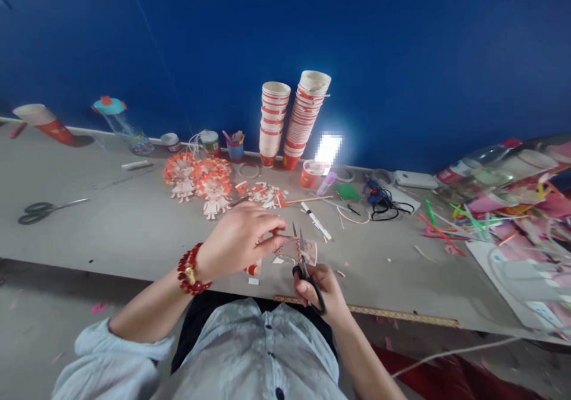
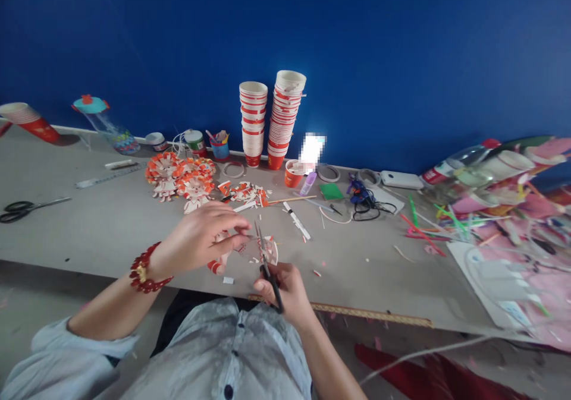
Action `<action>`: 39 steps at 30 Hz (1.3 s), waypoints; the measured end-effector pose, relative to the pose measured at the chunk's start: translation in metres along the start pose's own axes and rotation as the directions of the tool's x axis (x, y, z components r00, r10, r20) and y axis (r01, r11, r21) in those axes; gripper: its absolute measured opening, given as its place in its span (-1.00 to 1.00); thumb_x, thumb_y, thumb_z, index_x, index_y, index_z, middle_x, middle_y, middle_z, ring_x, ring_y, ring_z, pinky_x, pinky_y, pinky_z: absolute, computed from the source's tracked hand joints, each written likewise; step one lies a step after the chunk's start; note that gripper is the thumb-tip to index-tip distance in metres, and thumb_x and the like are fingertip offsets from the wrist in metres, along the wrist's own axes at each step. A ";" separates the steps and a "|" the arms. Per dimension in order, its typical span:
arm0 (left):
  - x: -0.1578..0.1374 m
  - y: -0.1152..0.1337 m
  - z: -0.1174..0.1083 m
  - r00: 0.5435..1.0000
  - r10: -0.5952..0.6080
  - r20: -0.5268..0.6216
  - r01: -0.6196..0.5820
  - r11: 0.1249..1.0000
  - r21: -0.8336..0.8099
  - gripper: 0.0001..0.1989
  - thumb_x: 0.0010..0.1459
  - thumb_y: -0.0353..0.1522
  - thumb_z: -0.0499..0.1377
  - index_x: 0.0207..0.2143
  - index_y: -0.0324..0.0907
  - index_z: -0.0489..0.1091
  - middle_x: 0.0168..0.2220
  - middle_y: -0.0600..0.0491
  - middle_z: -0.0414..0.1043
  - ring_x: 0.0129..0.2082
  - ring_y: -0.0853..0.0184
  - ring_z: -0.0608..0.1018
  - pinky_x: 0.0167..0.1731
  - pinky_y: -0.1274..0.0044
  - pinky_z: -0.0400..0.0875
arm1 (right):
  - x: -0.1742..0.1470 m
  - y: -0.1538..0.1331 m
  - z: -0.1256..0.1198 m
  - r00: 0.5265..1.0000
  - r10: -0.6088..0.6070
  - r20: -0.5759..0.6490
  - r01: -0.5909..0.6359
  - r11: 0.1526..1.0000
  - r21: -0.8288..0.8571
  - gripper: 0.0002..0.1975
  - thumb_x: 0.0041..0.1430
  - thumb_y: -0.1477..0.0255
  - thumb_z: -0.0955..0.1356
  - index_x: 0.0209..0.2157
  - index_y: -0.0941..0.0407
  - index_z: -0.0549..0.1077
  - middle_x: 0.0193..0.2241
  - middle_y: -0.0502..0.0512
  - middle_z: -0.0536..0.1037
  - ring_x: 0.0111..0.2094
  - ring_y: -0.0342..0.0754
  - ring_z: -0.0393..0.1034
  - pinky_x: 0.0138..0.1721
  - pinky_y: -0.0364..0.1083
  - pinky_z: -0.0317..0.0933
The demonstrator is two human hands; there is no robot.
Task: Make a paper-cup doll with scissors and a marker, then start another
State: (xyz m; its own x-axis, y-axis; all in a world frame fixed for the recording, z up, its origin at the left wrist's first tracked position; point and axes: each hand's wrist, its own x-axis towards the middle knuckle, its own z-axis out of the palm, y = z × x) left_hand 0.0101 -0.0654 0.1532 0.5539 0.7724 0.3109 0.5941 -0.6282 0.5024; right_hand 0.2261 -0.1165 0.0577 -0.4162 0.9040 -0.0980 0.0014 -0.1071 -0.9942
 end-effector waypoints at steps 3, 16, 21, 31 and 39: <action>0.007 0.004 0.008 0.999 0.008 0.042 -0.007 1.000 -0.023 -0.81 0.25 -0.35 0.09 -0.31 -0.11 0.51 -0.45 0.07 0.54 -0.39 0.29 0.52 -0.23 0.44 0.26 | 0.000 0.000 -0.001 1.000 0.005 -0.001 -0.005 1.000 -0.002 -0.44 -0.02 -0.10 0.38 -0.58 0.14 0.31 -0.76 -0.09 0.24 -0.72 -0.23 0.03 -0.67 -0.20 -0.12; 0.004 0.002 0.015 0.996 -0.084 0.025 0.087 0.981 -0.175 -0.84 0.20 -0.36 0.12 -0.35 -0.07 0.52 -0.46 0.07 0.54 -0.38 0.29 0.50 -0.28 0.49 0.29 | 0.001 0.003 -0.003 1.000 -0.029 -0.001 0.029 0.999 -0.015 -0.44 -0.02 -0.10 0.38 -0.62 0.13 0.28 -0.74 -0.10 0.21 -0.70 -0.22 0.01 -0.66 -0.19 -0.15; 0.003 0.002 0.018 0.994 -0.108 0.025 0.111 0.972 -0.206 -0.84 0.19 -0.36 0.13 -0.35 -0.08 0.53 -0.47 0.06 0.52 -0.40 0.31 0.50 -0.34 0.53 0.30 | 0.000 0.002 -0.003 0.999 -0.045 -0.023 0.044 0.999 -0.032 -0.43 0.00 -0.09 0.37 -0.64 0.13 0.27 -0.74 -0.10 0.18 -0.69 -0.23 0.01 -0.66 -0.19 -0.16; -0.003 0.011 0.029 0.963 -0.269 -0.010 0.231 0.843 -0.486 -0.80 0.18 -0.34 0.14 -0.43 -0.12 0.54 -0.51 0.04 0.48 -0.52 0.36 0.47 -0.60 0.66 0.25 | 0.001 0.004 0.000 0.998 -0.030 -0.056 0.031 0.999 0.021 -0.42 -0.07 -0.12 0.40 -0.63 0.13 0.29 -0.77 -0.08 0.23 -0.72 -0.22 0.04 -0.67 -0.19 -0.12; -0.010 0.017 0.041 0.936 -0.349 -0.045 0.253 0.756 -0.604 -0.83 0.15 -0.34 0.17 -0.42 -0.13 0.56 -0.45 0.00 0.52 -0.35 0.27 0.54 -0.61 0.68 0.29 | 0.000 0.011 0.001 0.998 -0.058 -0.011 0.059 0.994 0.097 -0.39 -0.09 -0.15 0.40 -0.66 0.12 0.26 -0.76 -0.08 0.22 -0.72 -0.22 0.04 -0.65 -0.17 -0.13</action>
State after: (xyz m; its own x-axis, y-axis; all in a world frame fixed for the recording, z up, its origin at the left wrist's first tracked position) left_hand 0.0390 -0.0879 0.1254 0.2846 0.9465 0.1523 0.2372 -0.2234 0.9454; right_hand 0.2249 -0.1181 0.0469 -0.4055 0.9132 -0.0405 -0.1109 -0.0931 -0.9895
